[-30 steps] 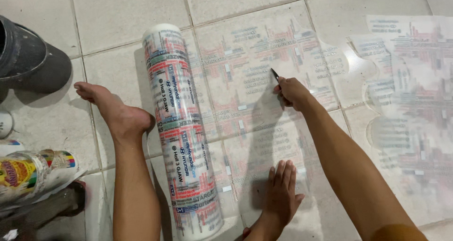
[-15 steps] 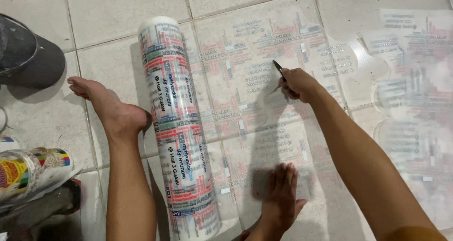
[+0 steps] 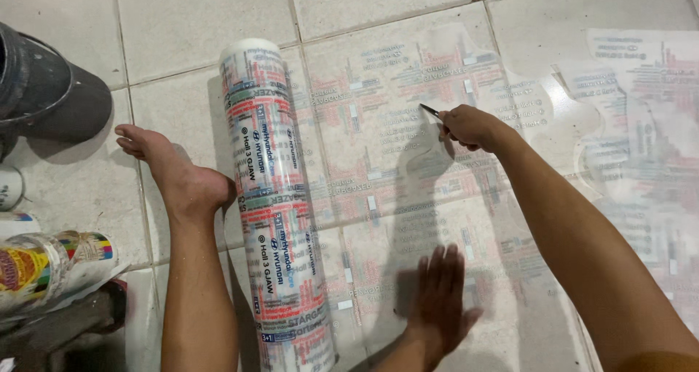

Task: The person sits on a tiled floor and uses a utility knife to cut a large roll of transparent plastic sheeting. They unroll the plastic, hold it down with their foot, and cut it into smaller rectangular pieces, which are then set aside.

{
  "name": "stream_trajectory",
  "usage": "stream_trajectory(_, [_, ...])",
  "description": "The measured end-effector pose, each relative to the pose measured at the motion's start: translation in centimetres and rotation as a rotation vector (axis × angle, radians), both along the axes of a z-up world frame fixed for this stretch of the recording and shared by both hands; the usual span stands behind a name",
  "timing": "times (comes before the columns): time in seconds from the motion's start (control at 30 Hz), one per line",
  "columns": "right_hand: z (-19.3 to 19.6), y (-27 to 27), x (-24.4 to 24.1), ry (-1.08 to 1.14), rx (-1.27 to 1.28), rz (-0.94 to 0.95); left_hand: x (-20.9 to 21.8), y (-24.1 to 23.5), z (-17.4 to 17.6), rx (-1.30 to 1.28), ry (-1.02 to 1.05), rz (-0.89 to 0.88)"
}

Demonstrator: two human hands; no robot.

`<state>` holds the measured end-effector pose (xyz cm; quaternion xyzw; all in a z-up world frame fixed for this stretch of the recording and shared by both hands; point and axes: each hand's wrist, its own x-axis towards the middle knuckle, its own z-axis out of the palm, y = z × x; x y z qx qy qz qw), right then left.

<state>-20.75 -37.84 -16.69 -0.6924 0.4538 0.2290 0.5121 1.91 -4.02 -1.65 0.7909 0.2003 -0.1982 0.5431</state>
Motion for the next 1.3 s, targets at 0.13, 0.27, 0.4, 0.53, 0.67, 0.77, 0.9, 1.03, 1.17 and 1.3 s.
stream_trajectory(0.13, [0.2, -0.2, -0.2, 0.028, -0.054, 0.079, 0.0, -0.3, -0.2, -0.143, -0.024, 0.101])
stream_trajectory(0.27, [-0.6, -1.4, -0.6, 0.006, -0.067, 0.159, 0.1, -1.0, -0.2, -0.071, -0.013, 0.09])
stream_trajectory(0.4, [-1.5, -2.4, -0.6, -0.02, 0.013, 0.099, 1.8, -0.5, -3.2, -0.237, -0.087, 0.24])
stream_trajectory(0.53, [-1.7, -3.8, -0.5, -0.035, 0.0, 0.233, 2.0, -0.5, -4.1, -0.269, -0.111, 0.253])
stream_trajectory(0.67, [-1.4, -5.2, 0.5, -0.008, -0.154, 0.521, 2.4, -0.4, -4.5, -0.245, -0.148, 0.222])
stream_trajectory(0.77, [-2.4, -6.1, 1.1, 0.084, -0.257, 0.656, 1.9, -0.9, -3.9, -0.241, -0.133, 0.224])
stream_trajectory(0.9, [-0.7, -5.6, 1.5, 0.146, -0.298, 0.703, 2.2, -0.9, -4.1, -0.268, -0.121, 0.27])
stream_trajectory(1.03, [-0.9, -5.3, 1.6, 0.138, -0.315, 0.686, 1.9, -1.0, -3.6, -0.272, -0.103, 0.258])
stream_trajectory(1.17, [-1.3, -5.1, 1.5, 0.103, -0.32, 0.66, 1.8, -1.2, -3.3, -0.279, -0.095, 0.276])
stream_trajectory(1.3, [-0.9, -4.8, 1.7, 0.114, -0.338, 0.698, 1.6, -1.0, -3.1, -0.276, -0.081, 0.256])
